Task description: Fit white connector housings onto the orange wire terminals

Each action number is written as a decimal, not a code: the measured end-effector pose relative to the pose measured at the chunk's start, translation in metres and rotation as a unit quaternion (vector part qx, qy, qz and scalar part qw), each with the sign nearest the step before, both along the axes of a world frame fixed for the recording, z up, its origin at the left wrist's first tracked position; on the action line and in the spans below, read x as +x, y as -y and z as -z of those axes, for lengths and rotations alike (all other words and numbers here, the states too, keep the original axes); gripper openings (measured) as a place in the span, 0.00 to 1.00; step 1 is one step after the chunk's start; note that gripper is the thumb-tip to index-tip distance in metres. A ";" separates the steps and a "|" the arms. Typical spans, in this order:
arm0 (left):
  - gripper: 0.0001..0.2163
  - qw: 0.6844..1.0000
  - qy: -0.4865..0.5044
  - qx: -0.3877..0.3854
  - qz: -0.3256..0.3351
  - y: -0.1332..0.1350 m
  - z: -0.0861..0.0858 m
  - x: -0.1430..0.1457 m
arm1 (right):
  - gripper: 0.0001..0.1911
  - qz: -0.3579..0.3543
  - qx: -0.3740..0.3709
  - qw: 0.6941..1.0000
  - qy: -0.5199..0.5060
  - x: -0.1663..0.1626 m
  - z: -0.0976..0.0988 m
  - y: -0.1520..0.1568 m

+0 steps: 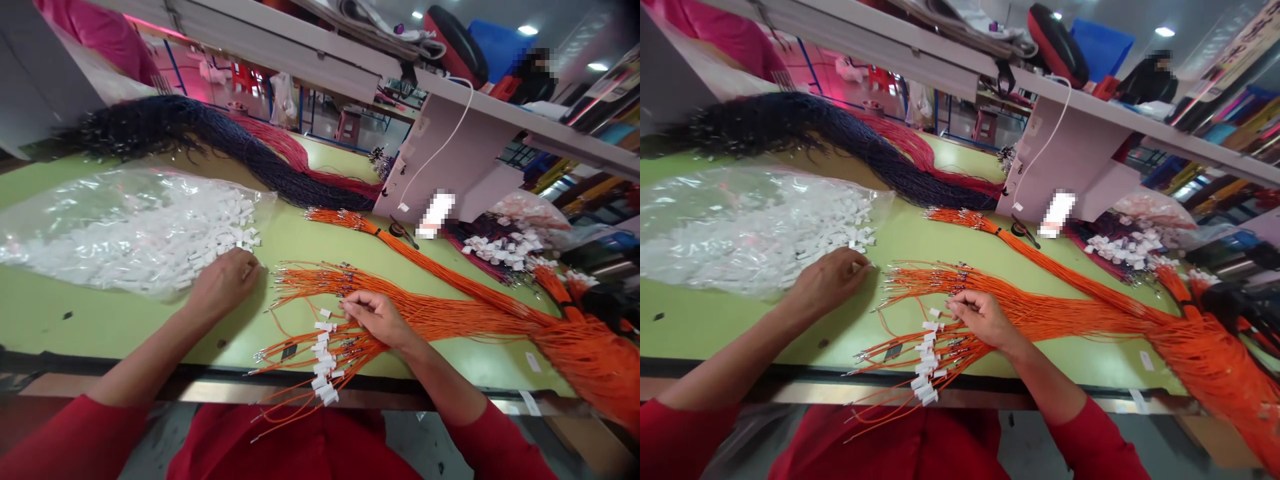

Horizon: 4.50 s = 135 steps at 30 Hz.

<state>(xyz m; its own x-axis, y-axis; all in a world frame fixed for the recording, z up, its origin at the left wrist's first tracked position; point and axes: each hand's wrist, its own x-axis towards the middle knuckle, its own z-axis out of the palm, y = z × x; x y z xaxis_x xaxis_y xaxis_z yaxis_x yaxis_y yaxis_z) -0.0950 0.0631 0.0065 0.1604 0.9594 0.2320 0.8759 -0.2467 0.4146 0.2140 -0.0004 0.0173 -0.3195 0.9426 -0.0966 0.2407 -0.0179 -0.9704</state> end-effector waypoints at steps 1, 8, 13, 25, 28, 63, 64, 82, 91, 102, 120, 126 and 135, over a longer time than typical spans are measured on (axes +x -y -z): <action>0.10 0.999 0.041 -0.013 0.013 0.006 -0.004 0.006 | 0.16 0.007 0.003 1.000 -0.005 -0.001 0.000 0.000; 0.09 0.841 0.429 -0.249 0.216 0.049 -0.006 0.071 | 0.10 0.038 0.025 0.999 -0.012 -0.004 0.001 0.003; 0.09 0.750 0.528 -0.328 0.227 0.056 0.013 0.089 | 0.09 0.034 0.039 0.999 -0.004 -0.003 0.000 0.005; 0.08 0.760 0.527 -0.318 0.208 0.061 0.008 0.094 | 0.07 0.009 0.039 0.999 0.024 -0.006 -0.008 0.010; 0.09 0.768 0.517 -0.314 0.208 0.061 0.007 0.095 | 0.07 0.009 0.052 0.998 0.039 -0.006 -0.009 0.010; 0.08 0.915 0.204 0.066 0.343 0.066 0.020 0.098 | 0.12 0.151 0.335 0.905 0.211 0.021 -0.023 -0.008; 0.08 0.913 0.195 0.077 0.349 0.066 0.021 0.099 | 0.12 0.149 0.349 0.898 0.222 0.022 -0.023 -0.008; 0.09 0.896 0.168 0.089 0.401 0.068 0.020 0.096 | 0.06 0.018 0.407 0.884 0.229 0.010 0.005 -0.013; 0.11 0.898 0.177 0.061 0.397 0.083 0.005 0.088 | 0.09 -0.063 0.387 0.871 0.296 0.006 0.020 -0.009; 0.11 0.965 0.078 0.078 0.238 0.046 0.017 0.055 | 0.07 -0.111 0.354 0.895 0.248 0.003 0.015 -0.005; 0.11 0.964 0.075 0.037 0.253 0.058 0.013 0.057 | 0.07 -0.059 0.314 0.926 0.202 -0.001 0.001 -0.003; 0.10 0.956 0.085 0.048 0.277 0.060 0.012 0.056 | 0.09 -0.117 0.321 0.897 0.281 -0.008 -0.003 -0.030; 0.12 0.954 0.088 0.024 0.287 0.065 0.005 0.056 | 0.09 -0.078 0.308 0.888 0.332 -0.014 0.005 -0.039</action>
<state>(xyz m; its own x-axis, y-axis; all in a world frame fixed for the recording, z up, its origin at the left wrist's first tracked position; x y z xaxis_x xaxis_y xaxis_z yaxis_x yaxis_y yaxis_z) -0.0386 -0.0014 0.0012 0.6094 0.7133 0.3462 0.5089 -0.6867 0.5191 0.2001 0.0389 0.0118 -0.5166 0.8312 0.2054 0.7165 0.5510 -0.4278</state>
